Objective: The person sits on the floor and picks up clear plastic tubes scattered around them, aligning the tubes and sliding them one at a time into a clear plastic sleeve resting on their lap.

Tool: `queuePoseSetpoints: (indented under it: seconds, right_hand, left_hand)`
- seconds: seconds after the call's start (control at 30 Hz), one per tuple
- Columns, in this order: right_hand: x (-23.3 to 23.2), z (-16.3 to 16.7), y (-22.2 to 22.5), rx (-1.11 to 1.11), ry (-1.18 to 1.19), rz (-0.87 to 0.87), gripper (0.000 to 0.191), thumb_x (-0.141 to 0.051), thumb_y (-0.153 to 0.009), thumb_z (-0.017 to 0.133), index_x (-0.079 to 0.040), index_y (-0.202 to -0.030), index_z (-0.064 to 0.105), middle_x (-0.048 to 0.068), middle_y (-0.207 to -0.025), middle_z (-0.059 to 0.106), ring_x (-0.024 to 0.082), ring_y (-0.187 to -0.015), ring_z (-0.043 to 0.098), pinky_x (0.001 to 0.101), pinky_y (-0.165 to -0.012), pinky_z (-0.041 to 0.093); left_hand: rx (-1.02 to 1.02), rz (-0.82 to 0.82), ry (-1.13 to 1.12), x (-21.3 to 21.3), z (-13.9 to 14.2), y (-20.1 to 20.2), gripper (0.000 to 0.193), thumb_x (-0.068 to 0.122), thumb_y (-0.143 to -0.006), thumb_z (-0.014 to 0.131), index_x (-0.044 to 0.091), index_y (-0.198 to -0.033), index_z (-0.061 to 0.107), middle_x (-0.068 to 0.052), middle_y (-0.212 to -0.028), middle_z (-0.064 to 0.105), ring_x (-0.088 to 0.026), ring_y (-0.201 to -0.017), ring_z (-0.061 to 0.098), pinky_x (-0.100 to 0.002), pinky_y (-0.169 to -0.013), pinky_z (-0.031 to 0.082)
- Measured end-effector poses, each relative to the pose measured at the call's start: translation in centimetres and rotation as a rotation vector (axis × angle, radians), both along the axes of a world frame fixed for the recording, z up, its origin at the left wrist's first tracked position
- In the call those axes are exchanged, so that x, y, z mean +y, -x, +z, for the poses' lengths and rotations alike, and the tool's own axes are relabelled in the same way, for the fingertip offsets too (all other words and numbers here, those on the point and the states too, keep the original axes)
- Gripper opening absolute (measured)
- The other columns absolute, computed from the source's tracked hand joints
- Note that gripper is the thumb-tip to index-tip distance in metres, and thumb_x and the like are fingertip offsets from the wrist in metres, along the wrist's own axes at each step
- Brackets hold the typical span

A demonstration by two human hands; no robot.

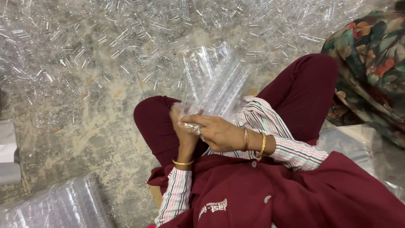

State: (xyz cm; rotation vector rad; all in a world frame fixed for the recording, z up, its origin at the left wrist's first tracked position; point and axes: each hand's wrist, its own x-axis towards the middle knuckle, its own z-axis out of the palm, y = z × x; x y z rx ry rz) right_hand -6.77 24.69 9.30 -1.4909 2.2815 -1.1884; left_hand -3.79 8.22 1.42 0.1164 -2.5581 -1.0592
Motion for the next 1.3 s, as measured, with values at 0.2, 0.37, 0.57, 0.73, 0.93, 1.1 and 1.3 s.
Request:
queuePoseSetpoints:
  seconds: [0.2,0.37,0.57,0.73,0.93,1.1,1.3]
  right_hand:
    - [-0.5,-0.4,1.4,-0.078,-0.162,0.163,0.084,0.002,-0.075,0.061,-0.013,-0.155,0.039,0.014,-0.157,0.041,0.038,-0.129,0.055,0.0471,-0.104,0.047]
    - [1.0,-1.1,2.7,-0.157,-0.059,0.285,0.070,-0.009,-0.088,0.064,-0.015,-0.153,0.043,0.013,-0.162,0.036,0.035,-0.135,0.053,0.0460,-0.107,0.048]
    - [9.1,-5.0,14.2,-0.117,-0.192,-0.235,0.021,-0.013,-0.104,0.056,-0.016,-0.122,0.066,0.004,-0.143,0.061,0.027,-0.124,0.063,0.0415,-0.099,0.054]
    - [15.1,-11.1,24.5,-0.002,-0.709,-0.660,0.040,-0.005,-0.085,0.063,-0.014,-0.124,0.069,0.015,-0.132,0.062,0.038,-0.122,0.059,0.0505,-0.101,0.051]
    - [14.2,-15.4,26.5,-0.072,-1.046,-0.539,0.064,-0.021,-0.080,0.076,-0.013,-0.139,0.053,0.016,-0.138,0.057,0.045,-0.124,0.054,0.0515,-0.101,0.050]
    - [13.3,-15.8,27.8,-0.198,-1.114,-0.614,0.063,-0.019,-0.089,0.070,-0.014,-0.148,0.047,0.019,-0.137,0.062,0.044,-0.123,0.062,0.0533,-0.100,0.056]
    - [13.9,-14.6,28.9,-0.077,-1.020,-0.696,0.065,-0.021,-0.076,0.077,-0.022,-0.137,0.055,0.015,-0.134,0.058,0.046,-0.118,0.056,0.0548,-0.094,0.052]
  left_hand:
    - [-0.116,-0.071,-0.321,-0.4,0.5,0.9,0.055,0.019,-0.081,0.080,-0.004,-0.125,0.055,-0.017,-0.122,0.059,-0.028,-0.113,0.058,-0.039,-0.092,0.051]
    - [-0.673,-0.253,-0.354,-2.4,-0.2,1.0,0.036,0.017,-0.081,0.082,0.001,-0.108,0.065,-0.021,-0.102,0.076,-0.022,-0.088,0.073,-0.036,-0.076,0.058]
    - [-0.299,-0.032,-0.787,-11.2,0.1,4.5,0.020,-0.003,-0.092,0.063,0.001,-0.112,0.064,-0.010,-0.099,0.069,-0.016,-0.082,0.067,-0.029,-0.074,0.059]
    - [-0.356,0.227,-0.646,-17.0,-2.2,10.7,0.052,0.013,-0.097,0.068,0.002,-0.142,0.045,-0.018,-0.125,0.062,-0.023,-0.103,0.065,-0.036,-0.087,0.057]
    - [-0.535,0.001,-0.096,-15.6,-7.4,19.6,0.119,0.022,-0.077,0.096,-0.001,-0.156,0.010,-0.046,-0.142,0.030,-0.054,-0.128,0.040,-0.049,-0.107,0.039]
    - [-0.526,0.070,-0.137,-11.1,-8.2,27.0,0.124,0.015,-0.069,0.087,0.019,-0.164,0.007,-0.042,-0.144,0.035,-0.048,-0.119,0.061,-0.041,-0.108,0.045]
    - [-0.423,0.163,-0.057,-8.6,-10.2,31.2,0.065,0.013,-0.075,0.081,0.024,-0.135,0.058,-0.024,-0.140,0.034,-0.042,-0.099,0.067,-0.044,-0.093,0.055]
